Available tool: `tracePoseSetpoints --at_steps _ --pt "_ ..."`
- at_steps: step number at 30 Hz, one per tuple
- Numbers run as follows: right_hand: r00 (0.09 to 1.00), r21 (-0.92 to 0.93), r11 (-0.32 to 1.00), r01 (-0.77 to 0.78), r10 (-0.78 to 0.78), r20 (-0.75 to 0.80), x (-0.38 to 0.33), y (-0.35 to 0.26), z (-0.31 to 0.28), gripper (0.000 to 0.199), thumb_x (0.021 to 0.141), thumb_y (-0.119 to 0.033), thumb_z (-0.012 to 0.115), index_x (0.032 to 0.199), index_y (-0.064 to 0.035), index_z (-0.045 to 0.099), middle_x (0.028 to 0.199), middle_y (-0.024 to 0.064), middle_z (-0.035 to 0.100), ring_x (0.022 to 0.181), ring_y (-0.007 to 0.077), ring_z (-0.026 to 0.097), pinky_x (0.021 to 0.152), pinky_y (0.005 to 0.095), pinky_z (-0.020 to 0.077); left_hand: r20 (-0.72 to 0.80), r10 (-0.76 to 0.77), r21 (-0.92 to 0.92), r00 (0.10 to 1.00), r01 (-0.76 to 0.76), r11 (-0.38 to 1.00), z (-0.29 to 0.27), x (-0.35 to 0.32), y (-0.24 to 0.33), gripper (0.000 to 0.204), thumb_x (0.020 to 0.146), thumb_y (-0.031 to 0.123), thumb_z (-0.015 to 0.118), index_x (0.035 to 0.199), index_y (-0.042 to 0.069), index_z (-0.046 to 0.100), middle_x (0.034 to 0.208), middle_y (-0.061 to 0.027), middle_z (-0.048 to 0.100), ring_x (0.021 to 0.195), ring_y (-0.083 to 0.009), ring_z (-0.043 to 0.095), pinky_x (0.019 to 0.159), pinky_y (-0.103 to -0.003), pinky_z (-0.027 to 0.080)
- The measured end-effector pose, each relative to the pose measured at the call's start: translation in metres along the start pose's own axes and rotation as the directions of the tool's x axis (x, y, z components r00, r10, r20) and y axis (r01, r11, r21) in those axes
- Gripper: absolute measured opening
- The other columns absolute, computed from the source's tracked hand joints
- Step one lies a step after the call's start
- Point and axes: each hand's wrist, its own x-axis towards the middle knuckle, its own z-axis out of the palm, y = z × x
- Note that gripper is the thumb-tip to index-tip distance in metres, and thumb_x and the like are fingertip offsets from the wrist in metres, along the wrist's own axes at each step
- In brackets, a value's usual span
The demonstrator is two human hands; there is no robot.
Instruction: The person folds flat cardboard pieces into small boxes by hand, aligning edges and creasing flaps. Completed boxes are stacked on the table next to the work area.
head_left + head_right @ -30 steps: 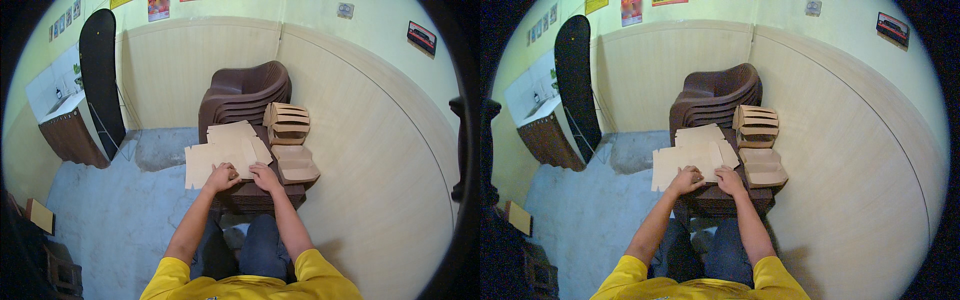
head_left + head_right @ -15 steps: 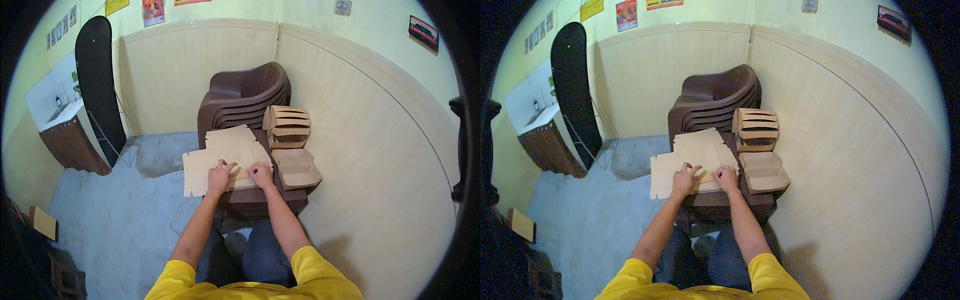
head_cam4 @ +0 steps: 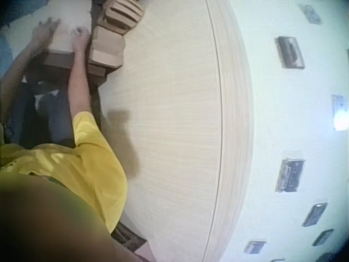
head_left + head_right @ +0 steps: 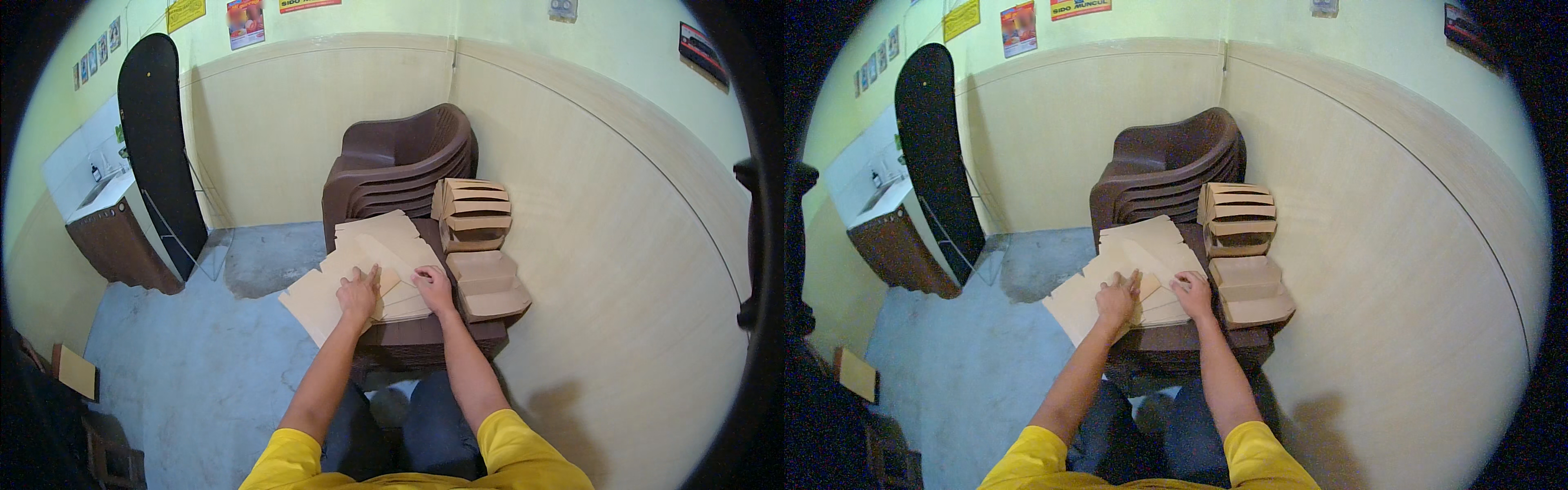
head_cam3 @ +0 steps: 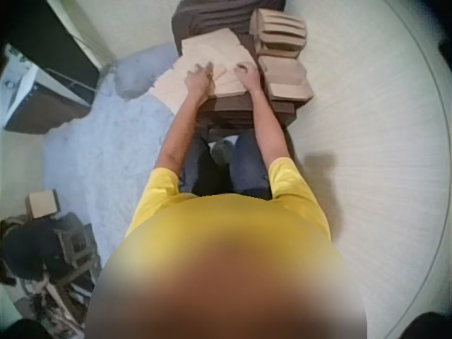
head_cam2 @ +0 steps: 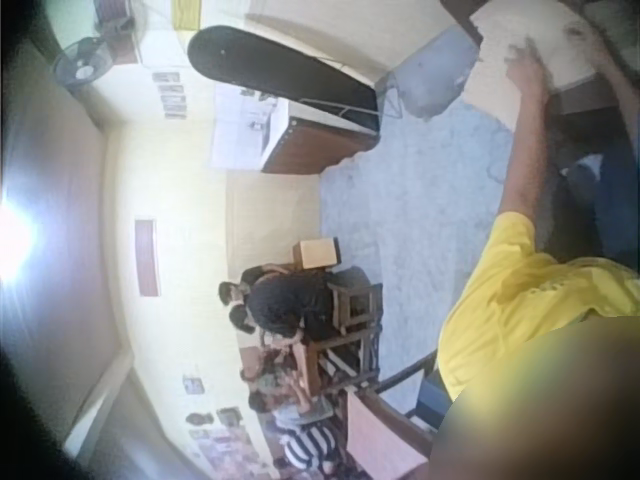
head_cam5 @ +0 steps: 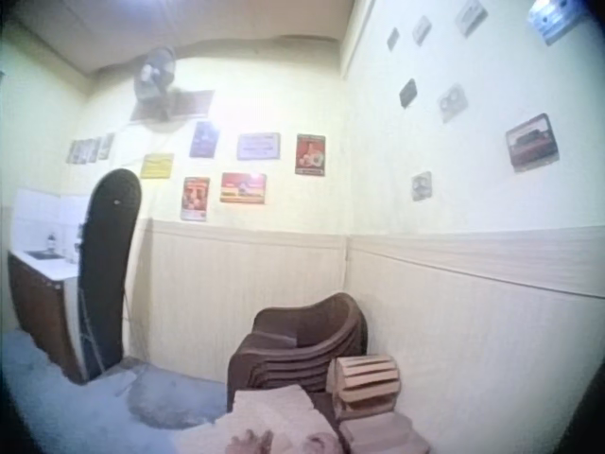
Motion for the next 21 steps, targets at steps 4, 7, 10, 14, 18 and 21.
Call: tracePoseSetpoints --at_steps 4,7,10,14,18,21 --pt "0.978 -0.367 0.907 0.206 -0.197 0.063 -0.007 -0.005 0.008 0.052 0.084 -0.04 0.089 0.127 -0.0141 0.075 0.14 0.014 0.06 0.136 0.0341 0.054 0.112 0.047 0.0473 0.255 0.031 0.035 0.967 -0.041 0.999 -0.01 0.019 0.015 0.058 0.108 0.048 0.059 0.164 0.048 0.043 0.141 -0.0125 0.058 0.11 -0.0287 0.07 0.084 -0.045 0.06" --pt "0.991 -0.318 0.939 0.131 -0.122 0.048 -0.009 -0.011 0.009 0.069 0.077 -0.044 0.093 0.138 -0.0193 0.07 0.15 0.0129 0.05 0.141 0.0374 0.047 0.117 0.0516 0.0417 0.287 0.063 0.102 0.956 -0.096 0.99 -0.007 0.024 0.021 0.055 0.109 0.05 0.055 0.163 0.047 0.044 0.138 -0.0119 0.06 0.117 -0.0269 0.066 0.09 -0.047 0.057" --pt "0.996 -0.343 0.936 0.08 -0.065 0.054 -0.007 -0.015 0.007 0.081 0.072 -0.045 0.097 0.143 -0.021 0.066 0.148 0.012 0.05 0.138 0.0361 0.049 0.119 0.0508 0.0392 0.09 0.179 0.096 0.98 -0.187 0.978 0.009 0.015 0.016 0.053 0.111 0.052 0.049 0.163 0.047 0.045 0.147 -0.0153 0.058 0.139 -0.0316 0.055 0.113 -0.054 0.044" --pt "1.0 -0.426 0.905 0.015 -0.005 0.024 -0.003 -0.021 0.014 0.074 0.068 -0.043 0.1 0.132 -0.02 0.069 0.139 0.0097 0.053 0.135 0.0344 0.05 0.119 0.0502 0.0381 -0.109 0.169 -0.061 0.98 -0.176 0.983 0.032 0.002 0.006 0.053 0.113 0.051 0.041 0.165 0.043 0.045 0.169 -0.0181 0.041 0.162 -0.0351 0.029 0.131 -0.058 0.017" --pt "0.994 -0.45 0.887 -0.108 0.082 -0.078 0.004 -0.029 0.027 0.057 0.07 -0.041 0.099 0.113 -0.0174 0.068 0.128 0.0072 0.057 0.13 0.0328 0.052 0.115 0.0507 0.0402 -0.002 0.189 -0.148 0.982 -0.187 0.971 0.035 0.007 0.001 0.054 0.113 0.051 0.037 0.166 0.041 0.043 0.178 -0.0156 0.027 0.166 -0.0358 0.02 0.133 -0.06 0.011" --pt "0.977 -0.459 0.868 -0.192 0.123 -0.174 0.011 -0.034 0.035 0.052 0.071 -0.041 0.099 0.103 -0.0153 0.067 0.123 0.0069 0.058 0.127 0.0321 0.054 0.113 0.051 0.0411 0.034 0.192 -0.145 0.981 -0.185 0.972 0.032 0.01 0.0 0.054 0.113 0.05 0.036 0.167 0.041 0.042 0.179 -0.0146 0.027 0.166 -0.0354 0.019 0.133 -0.06 0.011"
